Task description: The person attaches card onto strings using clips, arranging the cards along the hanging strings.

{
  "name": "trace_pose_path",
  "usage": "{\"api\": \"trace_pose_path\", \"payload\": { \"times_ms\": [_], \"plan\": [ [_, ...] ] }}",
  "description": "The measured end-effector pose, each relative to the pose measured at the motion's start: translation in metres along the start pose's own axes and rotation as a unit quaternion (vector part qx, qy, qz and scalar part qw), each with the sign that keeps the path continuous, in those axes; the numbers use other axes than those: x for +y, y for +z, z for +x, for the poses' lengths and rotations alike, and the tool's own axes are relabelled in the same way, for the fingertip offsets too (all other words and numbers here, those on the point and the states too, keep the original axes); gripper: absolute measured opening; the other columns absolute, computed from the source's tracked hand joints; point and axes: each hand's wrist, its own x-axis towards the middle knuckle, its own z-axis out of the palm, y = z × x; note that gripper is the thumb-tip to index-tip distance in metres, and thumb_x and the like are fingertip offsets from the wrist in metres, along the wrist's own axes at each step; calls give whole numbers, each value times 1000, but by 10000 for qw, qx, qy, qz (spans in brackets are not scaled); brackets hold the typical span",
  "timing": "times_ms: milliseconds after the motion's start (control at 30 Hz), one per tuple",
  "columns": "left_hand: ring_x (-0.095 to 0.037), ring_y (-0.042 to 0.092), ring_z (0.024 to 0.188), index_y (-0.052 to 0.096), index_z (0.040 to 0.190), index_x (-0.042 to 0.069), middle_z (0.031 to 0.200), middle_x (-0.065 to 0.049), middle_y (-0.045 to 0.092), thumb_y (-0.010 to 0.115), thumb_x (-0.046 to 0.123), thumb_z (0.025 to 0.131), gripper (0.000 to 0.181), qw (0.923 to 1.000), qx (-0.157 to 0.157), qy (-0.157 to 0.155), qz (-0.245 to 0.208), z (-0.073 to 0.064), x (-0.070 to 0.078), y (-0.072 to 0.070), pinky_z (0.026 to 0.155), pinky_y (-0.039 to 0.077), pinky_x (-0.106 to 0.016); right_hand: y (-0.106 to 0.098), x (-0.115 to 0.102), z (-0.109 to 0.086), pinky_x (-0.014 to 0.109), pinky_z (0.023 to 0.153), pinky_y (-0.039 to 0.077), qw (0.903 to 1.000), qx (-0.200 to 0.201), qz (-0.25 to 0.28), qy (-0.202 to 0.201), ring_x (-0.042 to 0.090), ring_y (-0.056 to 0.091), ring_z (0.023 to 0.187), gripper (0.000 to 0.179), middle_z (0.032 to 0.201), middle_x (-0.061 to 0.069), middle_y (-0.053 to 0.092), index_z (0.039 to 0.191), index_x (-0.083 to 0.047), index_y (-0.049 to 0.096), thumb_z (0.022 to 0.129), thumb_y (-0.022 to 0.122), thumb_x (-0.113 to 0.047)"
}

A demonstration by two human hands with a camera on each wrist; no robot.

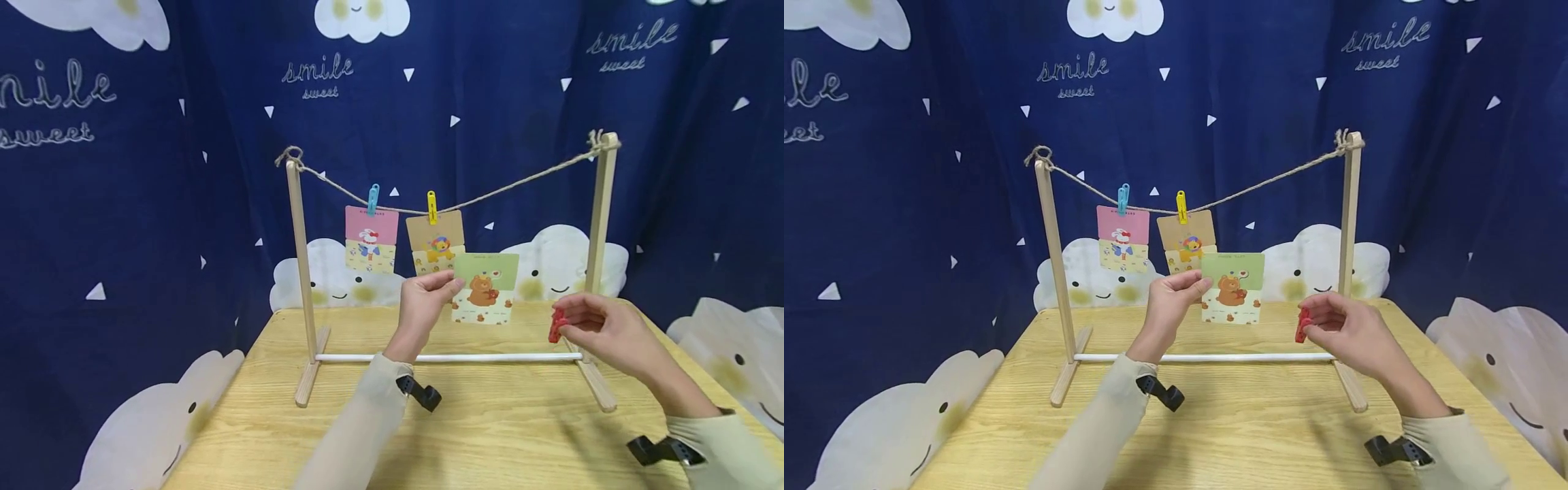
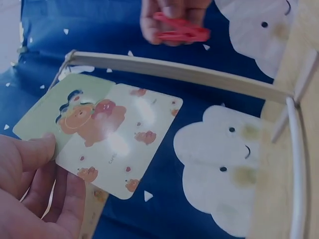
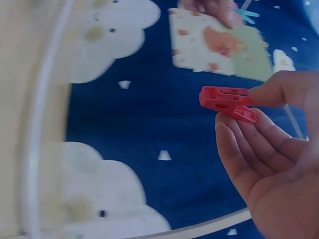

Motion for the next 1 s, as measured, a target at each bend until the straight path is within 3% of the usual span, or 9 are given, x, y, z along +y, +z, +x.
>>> {"api": "trace_pose_path", "payload": {
  "times_ms": [167, 333, 567, 767, 1000],
  "plan": [
    [-12, 74, 94, 83, 109, 15, 105, 3, 78, 85, 22, 88, 22, 9995, 260, 48, -177, 10, 11, 18, 84, 61, -32, -30, -27, 20, 12, 72, 54, 9992, 290, -271, 88, 4, 70, 85, 29, 103, 7, 74, 119, -10, 69, 94, 79, -18],
    [-11, 74, 94, 83, 107, 14, 103, 5, 79, 85, 22, 88, 21, 9984, 412, 40, -376, 21, 17, 36, 86, 60, -33, -52, -50, 41, 11, 73, 53, 9976, 608, -276, 195, 2, 69, 86, 31, 103, -2, 74, 122, -15, 69, 94, 80, -25],
    [-10, 74, 97, 83, 109, 13, 106, 4, 79, 85, 20, 88, 22, 9970, 538, 75, -558, 30, 21, 50, 88, 60, -34, -60, -68, 69, 8, 74, 51, 9952, 959, -122, -177, -3, 68, 87, 35, 102, -16, 72, 129, -12, 67, 96, 76, -20],
    [-11, 73, 94, 83, 106, 11, 103, 0, 79, 84, 17, 88, 19, 9955, 683, 173, -641, 33, 23, 59, 83, 61, -33, -65, -83, 96, 6, 77, 50, 9925, 1153, 36, -400, -4, 68, 90, 39, 106, -14, 72, 134, -9, 66, 97, 75, -18],
    [-6, 73, 89, 84, 103, 15, 97, 5, 80, 84, 17, 88, 15, 9947, 807, 83, -636, 34, 26, 74, 79, 60, -29, -75, -102, 132, 5, 81, 50, 9894, 1359, 111, -495, -3, 68, 92, 39, 109, -10, 73, 135, -11, 68, 97, 75, -18]
  ]
}}
